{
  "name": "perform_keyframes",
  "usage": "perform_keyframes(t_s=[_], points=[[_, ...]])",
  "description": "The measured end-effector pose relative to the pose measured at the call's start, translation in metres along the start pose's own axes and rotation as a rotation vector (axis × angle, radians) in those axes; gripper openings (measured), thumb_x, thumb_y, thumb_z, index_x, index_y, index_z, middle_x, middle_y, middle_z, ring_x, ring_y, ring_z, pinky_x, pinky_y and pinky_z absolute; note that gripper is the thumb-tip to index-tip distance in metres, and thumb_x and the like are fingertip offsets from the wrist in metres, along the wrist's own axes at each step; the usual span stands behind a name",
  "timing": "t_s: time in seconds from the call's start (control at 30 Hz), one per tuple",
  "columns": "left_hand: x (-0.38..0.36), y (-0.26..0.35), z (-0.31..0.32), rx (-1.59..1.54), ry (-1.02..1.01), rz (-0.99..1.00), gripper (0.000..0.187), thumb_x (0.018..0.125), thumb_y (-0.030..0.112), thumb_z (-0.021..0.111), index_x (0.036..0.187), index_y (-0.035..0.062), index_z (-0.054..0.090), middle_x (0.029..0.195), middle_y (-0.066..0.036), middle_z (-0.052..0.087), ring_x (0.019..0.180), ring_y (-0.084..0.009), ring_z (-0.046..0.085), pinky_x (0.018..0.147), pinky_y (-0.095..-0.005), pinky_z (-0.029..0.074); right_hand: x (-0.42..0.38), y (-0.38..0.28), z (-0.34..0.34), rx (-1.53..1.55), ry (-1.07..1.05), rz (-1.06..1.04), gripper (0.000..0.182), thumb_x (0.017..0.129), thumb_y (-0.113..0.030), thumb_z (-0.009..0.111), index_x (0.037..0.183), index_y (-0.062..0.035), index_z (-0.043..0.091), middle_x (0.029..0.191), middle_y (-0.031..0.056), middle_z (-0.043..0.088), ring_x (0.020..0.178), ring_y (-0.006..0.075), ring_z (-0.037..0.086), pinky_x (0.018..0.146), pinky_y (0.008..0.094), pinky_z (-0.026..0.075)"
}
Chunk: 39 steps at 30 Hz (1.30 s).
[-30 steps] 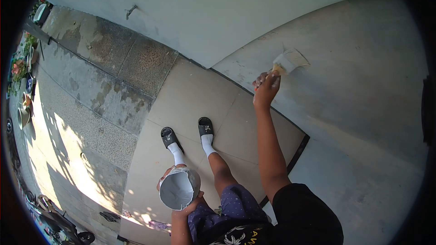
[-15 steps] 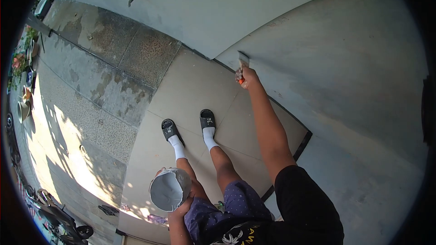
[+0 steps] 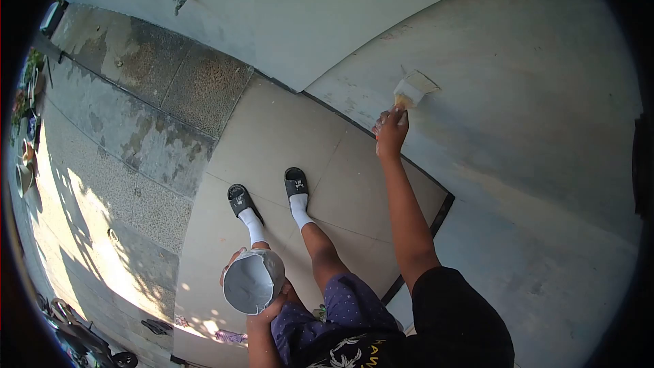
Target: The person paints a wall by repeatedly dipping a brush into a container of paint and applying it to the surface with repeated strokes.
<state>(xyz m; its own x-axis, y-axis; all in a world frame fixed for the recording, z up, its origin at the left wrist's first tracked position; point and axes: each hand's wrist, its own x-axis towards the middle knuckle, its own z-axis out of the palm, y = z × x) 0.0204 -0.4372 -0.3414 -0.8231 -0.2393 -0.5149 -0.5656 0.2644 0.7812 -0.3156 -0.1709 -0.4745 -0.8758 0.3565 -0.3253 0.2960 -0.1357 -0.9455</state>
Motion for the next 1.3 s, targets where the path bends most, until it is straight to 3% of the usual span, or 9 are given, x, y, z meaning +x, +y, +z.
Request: perform_keyframes(t_s=[0.23, 0.33, 0.4, 0.43, 0.67, 0.83, 1.0, 1.23, 1.3], points=[[-0.011, -0.012, -0.003, -0.022, 0.043, -0.048, 0.047, 0.075, 0.038, 0.079, 0.104, 0.0034, 0.064, 0.099, -0.012, 0.066, 0.09, -0.032, 0.061, 0.08, -0.0443, 0.048, 0.031, 0.102, 0.015, -0.207, 0.039, 0.101, 0.033, 0.104, -0.036, 0.039, 0.092, -0.0061, 0.045, 0.066, 0.0022, 0.046, 0.048, 0.0115, 0.042, 0.042, 0.027, 0.034], [-0.018, -0.015, -0.004, -0.006, 0.066, -0.031, 0.048, 0.076, 0.039, 0.078, 0.104, 0.0036, 0.064, 0.1, -0.012, 0.066, 0.09, -0.032, 0.061, 0.081, -0.0443, 0.048, 0.043, 0.128, 0.013, -0.346, 0.006, 0.285, 0.034, 0.104, -0.035, 0.04, 0.092, -0.0036, 0.048, 0.066, 0.0044, 0.049, 0.048, 0.0134, 0.044, 0.041, 0.0277, 0.035], [-0.023, -0.02, -0.004, -0.009, 0.048, -0.056, 0.048, 0.076, 0.04, 0.077, 0.104, 0.0037, 0.064, 0.101, -0.012, 0.065, 0.091, -0.0319, 0.061, 0.081, -0.044, 0.048, 0.055, 0.134, 0.013, -0.314, -0.169, 0.786, 0.034, 0.104, -0.032, 0.041, 0.09, -0.0021, 0.05, 0.064, 0.0035, 0.047, 0.046, 0.0131, 0.042, 0.041, 0.027, 0.034], [-0.024, -0.023, -0.003, 0.016, 0.062, -0.018, 0.047, 0.076, 0.037, 0.078, 0.105, 0.0038, 0.064, 0.102, -0.011, 0.065, 0.092, -0.0315, 0.061, 0.082, -0.0434, 0.048, 0.05, 0.118, 0.017, -0.314, -0.174, 0.782, 0.034, 0.104, -0.032, 0.041, 0.09, -0.0021, 0.05, 0.064, 0.0035, 0.047, 0.046, 0.0131, 0.042, 0.041, 0.027, 0.034], [-0.019, -0.017, -0.01, -0.047, 0.1, 0.101, 0.049, 0.067, 0.02, 0.081, 0.108, 0.0061, 0.06, 0.096, -0.008, 0.063, 0.085, -0.0269, 0.06, 0.074, -0.0391, 0.048, -0.059, -0.124, 0.065, 0.224, -0.237, 0.179, 0.029, 0.104, -0.032, 0.044, 0.1, -0.0041, 0.05, 0.066, -0.0025, 0.04, 0.048, 0.0057, 0.035, 0.04, 0.0212, 0.026], [-0.018, -0.041, -0.004, -0.08, 0.084, 0.044, 0.05, 0.067, 0.021, 0.082, 0.108, 0.0055, 0.058, 0.097, -0.008, 0.062, 0.084, -0.0251, 0.06, 0.072, -0.0384, 0.049, -0.095, -0.178, 0.067, 0.366, -0.154, -0.508, 0.032, 0.104, -0.041, 0.041, 0.105, -0.0092, 0.047, 0.065, -0.0018, 0.041, 0.044, 0.0061, 0.033, 0.036, 0.0199, 0.026], [-0.026, -0.103, 0.019, 0.011, 0.136, 0.106, 0.056, 0.067, 0.024, 0.084, 0.112, 0.0055, 0.056, 0.097, -0.007, 0.06, 0.087, -0.0268, 0.059, 0.076, -0.0394, 0.048, -0.009, -0.058, 0.109, 0.259, -0.062, -0.239, 0.033, 0.104, -0.046, 0.039, 0.097, -0.0138, 0.044, 0.064, -0.0012, 0.039, 0.047, 0.0086, 0.034, 0.042, 0.0239, 0.028], [-0.02, -0.084, 0.03, 0.013, -0.02, -0.054, 0.066, 0.066, 0.031, 0.085, 0.117, 0.0043, 0.054, 0.11, -0.011, 0.06, 0.095, -0.0286, 0.059, 0.081, -0.0393, 0.048, 0.049, 0.145, 0.087, -0.057, -0.128, 0.162, 0.04, 0.104, -0.046, 0.036, 0.093, -0.0072, 0.041, 0.066, 0.0017, 0.042, 0.046, 0.0092, 0.033, 0.041, 0.0254, 0.027], [-0.008, -0.061, 0.031, -0.027, 0.214, -0.091, 0.064, 0.067, 0.034, 0.083, 0.117, 0.0049, 0.055, 0.111, -0.012, 0.061, 0.097, -0.0302, 0.059, 0.084, -0.0408, 0.047, 0.063, 0.179, 0.071, -0.144, -0.144, 0.34, 0.041, 0.104, -0.045, 0.035, 0.093, -0.0064, 0.041, 0.065, 0.0024, 0.042, 0.045, 0.0102, 0.033, 0.04, 0.0266, 0.028]])
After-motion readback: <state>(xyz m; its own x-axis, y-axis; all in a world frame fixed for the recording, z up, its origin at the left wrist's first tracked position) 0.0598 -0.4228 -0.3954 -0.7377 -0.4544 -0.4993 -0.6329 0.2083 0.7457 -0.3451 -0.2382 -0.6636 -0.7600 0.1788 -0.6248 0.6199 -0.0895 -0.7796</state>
